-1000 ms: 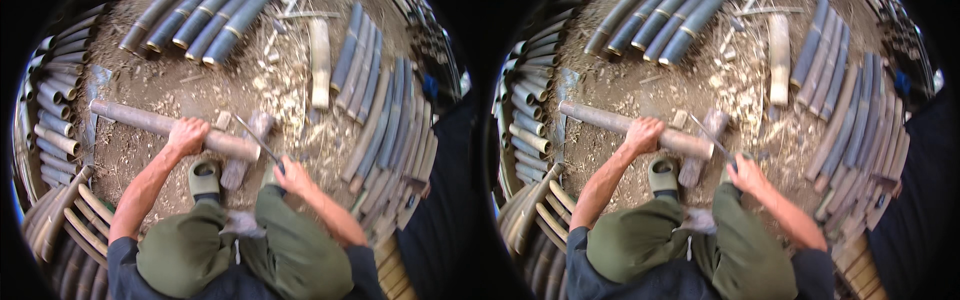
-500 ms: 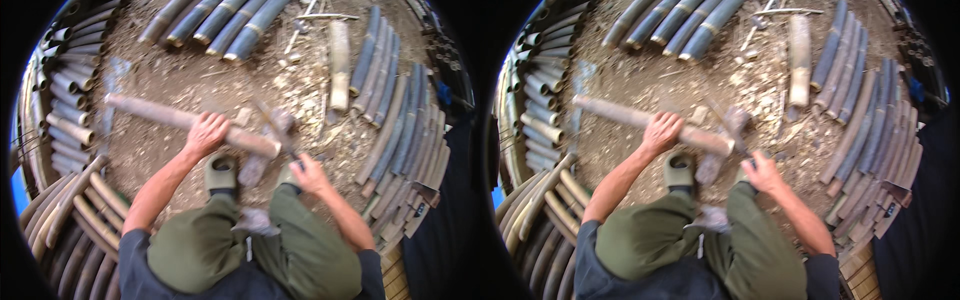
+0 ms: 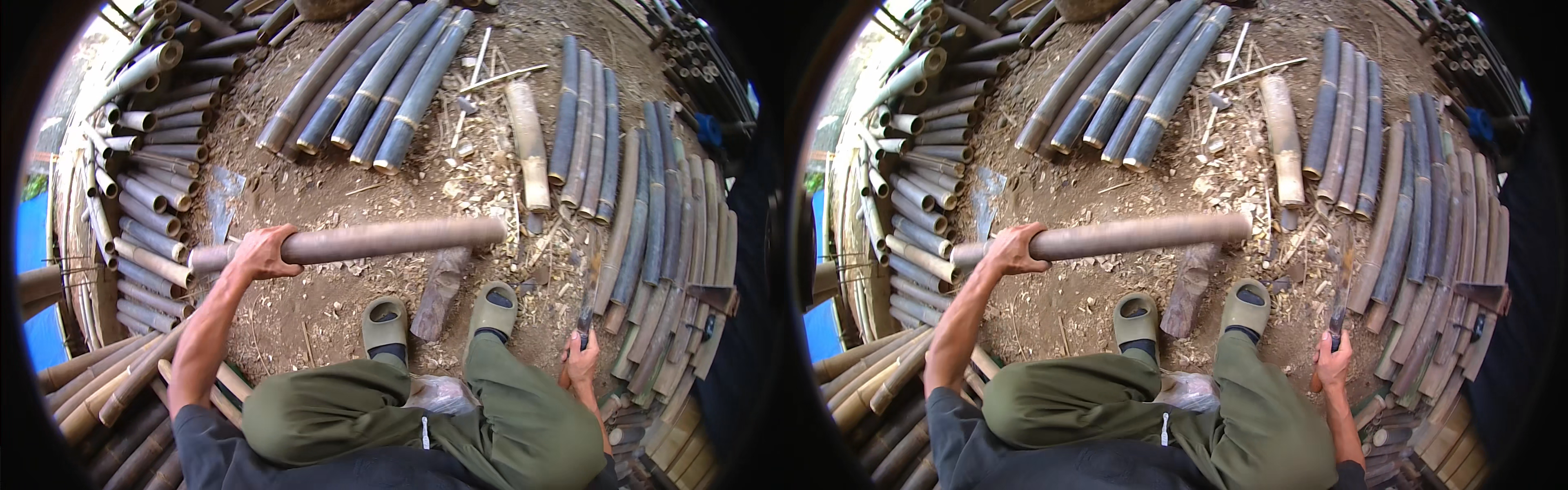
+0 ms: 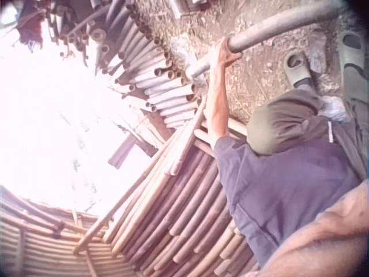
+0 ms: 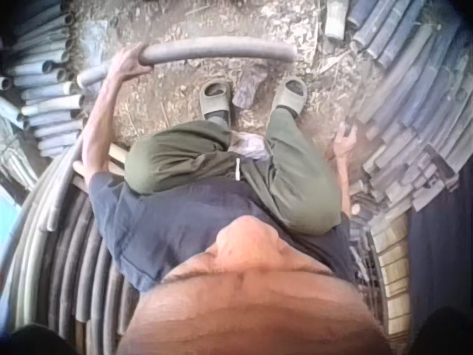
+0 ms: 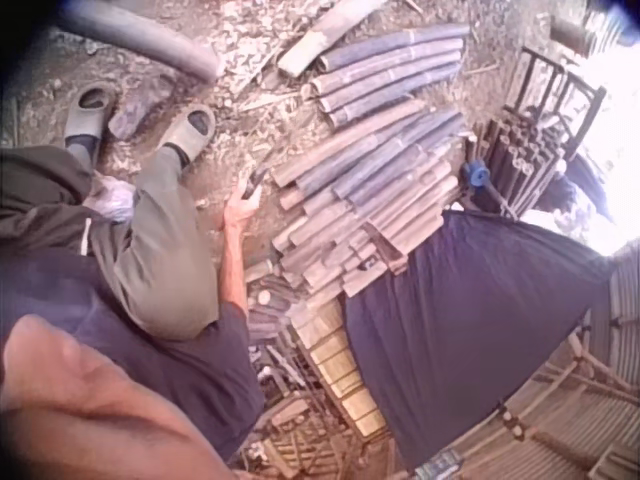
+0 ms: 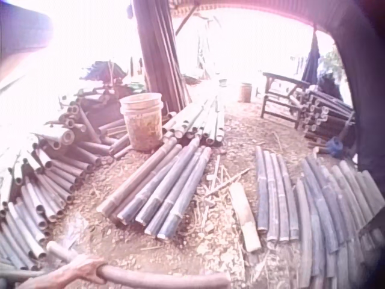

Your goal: The person uses a blade to shave the outer bark and nodes off bamboo stalks, handling them one at a time and rotating them on a wooden block.

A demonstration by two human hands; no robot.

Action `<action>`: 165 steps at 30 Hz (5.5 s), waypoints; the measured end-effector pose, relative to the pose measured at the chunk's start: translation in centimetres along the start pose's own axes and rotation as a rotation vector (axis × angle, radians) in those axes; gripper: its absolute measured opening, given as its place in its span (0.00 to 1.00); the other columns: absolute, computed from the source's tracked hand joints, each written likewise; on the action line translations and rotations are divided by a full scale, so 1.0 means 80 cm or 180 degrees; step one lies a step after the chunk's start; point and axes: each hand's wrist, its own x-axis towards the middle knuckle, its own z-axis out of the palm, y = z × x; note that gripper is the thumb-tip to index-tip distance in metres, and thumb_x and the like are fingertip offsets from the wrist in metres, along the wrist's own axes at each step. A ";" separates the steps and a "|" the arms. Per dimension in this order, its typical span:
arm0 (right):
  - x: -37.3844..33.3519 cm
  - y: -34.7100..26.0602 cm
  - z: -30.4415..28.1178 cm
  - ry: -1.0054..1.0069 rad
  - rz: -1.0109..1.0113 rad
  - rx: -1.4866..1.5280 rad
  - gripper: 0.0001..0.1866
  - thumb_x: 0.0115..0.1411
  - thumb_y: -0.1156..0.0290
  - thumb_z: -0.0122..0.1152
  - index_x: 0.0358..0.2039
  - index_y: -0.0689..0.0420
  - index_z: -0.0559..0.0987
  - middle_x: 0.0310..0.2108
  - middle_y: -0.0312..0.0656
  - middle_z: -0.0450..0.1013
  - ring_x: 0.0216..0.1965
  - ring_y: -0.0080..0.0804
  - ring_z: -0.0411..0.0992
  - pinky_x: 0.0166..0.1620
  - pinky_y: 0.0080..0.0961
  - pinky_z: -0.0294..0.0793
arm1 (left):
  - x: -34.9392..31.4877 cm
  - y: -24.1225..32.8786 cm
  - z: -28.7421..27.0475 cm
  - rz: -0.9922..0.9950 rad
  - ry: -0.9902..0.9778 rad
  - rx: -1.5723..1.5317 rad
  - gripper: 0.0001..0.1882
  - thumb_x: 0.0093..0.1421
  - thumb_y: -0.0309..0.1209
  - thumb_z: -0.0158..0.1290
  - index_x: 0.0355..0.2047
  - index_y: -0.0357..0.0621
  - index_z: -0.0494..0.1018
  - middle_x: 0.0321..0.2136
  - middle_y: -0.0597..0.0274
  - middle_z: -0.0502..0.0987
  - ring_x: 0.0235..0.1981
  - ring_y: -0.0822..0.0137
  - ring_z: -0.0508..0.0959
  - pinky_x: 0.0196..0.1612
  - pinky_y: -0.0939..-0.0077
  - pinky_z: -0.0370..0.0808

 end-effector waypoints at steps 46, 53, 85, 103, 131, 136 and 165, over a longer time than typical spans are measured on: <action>0.026 -0.191 0.186 -0.1053 -0.3098 -0.1882 0.08 0.52 0.72 0.65 0.25 0.56 0.73 0.21 0.44 0.71 0.19 0.40 0.73 0.22 0.34 0.77 | -0.173 0.331 0.150 -0.0503 -0.0658 -0.7067 0.36 0.71 0.59 0.31 0.58 0.38 0.67 0.41 0.47 0.78 0.32 0.51 0.82 0.31 0.55 0.79; 0.023 -0.189 0.175 -0.1299 -0.3640 -0.1886 0.09 0.52 0.70 0.63 0.26 0.57 0.70 0.19 0.41 0.67 0.17 0.34 0.70 0.18 0.32 0.71 | -0.170 0.325 0.146 -0.0531 -0.0915 -0.7256 0.37 0.72 0.57 0.30 0.54 0.33 0.69 0.36 0.45 0.80 0.35 0.50 0.83 0.41 0.55 0.80; 0.024 -0.162 0.184 -0.1033 -0.2744 -0.1533 0.03 0.55 0.71 0.58 0.27 0.56 0.74 0.20 0.37 0.67 0.19 0.27 0.72 0.23 0.26 0.74 | -0.151 0.317 0.123 -0.0349 -0.1122 -0.7260 0.43 0.68 0.63 0.29 0.59 0.33 0.66 0.41 0.38 0.79 0.35 0.46 0.83 0.39 0.55 0.83; -0.007 -0.163 0.174 -0.1269 -0.3709 -0.0807 0.08 0.49 0.71 0.64 0.28 0.57 0.73 0.23 0.40 0.71 0.23 0.35 0.73 0.24 0.31 0.75 | -0.159 0.332 0.115 -0.0496 -0.1255 -0.7477 0.46 0.68 0.67 0.27 0.57 0.31 0.66 0.41 0.41 0.78 0.34 0.48 0.83 0.32 0.58 0.84; 0.040 -0.159 0.185 -0.0943 -0.2916 -0.1295 0.09 0.61 0.68 0.59 0.28 0.57 0.72 0.20 0.41 0.70 0.15 0.33 0.70 0.19 0.31 0.76 | -0.148 0.341 0.098 -0.0225 -0.0997 -0.7044 0.42 0.67 0.61 0.32 0.56 0.28 0.66 0.38 0.39 0.78 0.32 0.46 0.83 0.35 0.52 0.84; 0.021 -0.143 0.182 -0.0904 -0.4002 -0.0998 0.08 0.55 0.67 0.62 0.26 0.56 0.74 0.20 0.39 0.69 0.21 0.33 0.74 0.24 0.29 0.76 | -0.140 0.335 0.115 -0.0543 -0.1345 -0.7739 0.45 0.66 0.65 0.32 0.57 0.29 0.65 0.37 0.40 0.78 0.29 0.47 0.83 0.30 0.52 0.85; -0.013 -0.166 0.154 -0.1554 -0.4000 -0.0752 0.09 0.55 0.67 0.64 0.33 0.56 0.76 0.23 0.41 0.73 0.23 0.37 0.76 0.24 0.31 0.79 | -0.150 0.342 0.127 -0.0739 -0.1400 -0.7864 0.47 0.63 0.72 0.34 0.57 0.36 0.65 0.37 0.44 0.78 0.29 0.46 0.84 0.29 0.52 0.85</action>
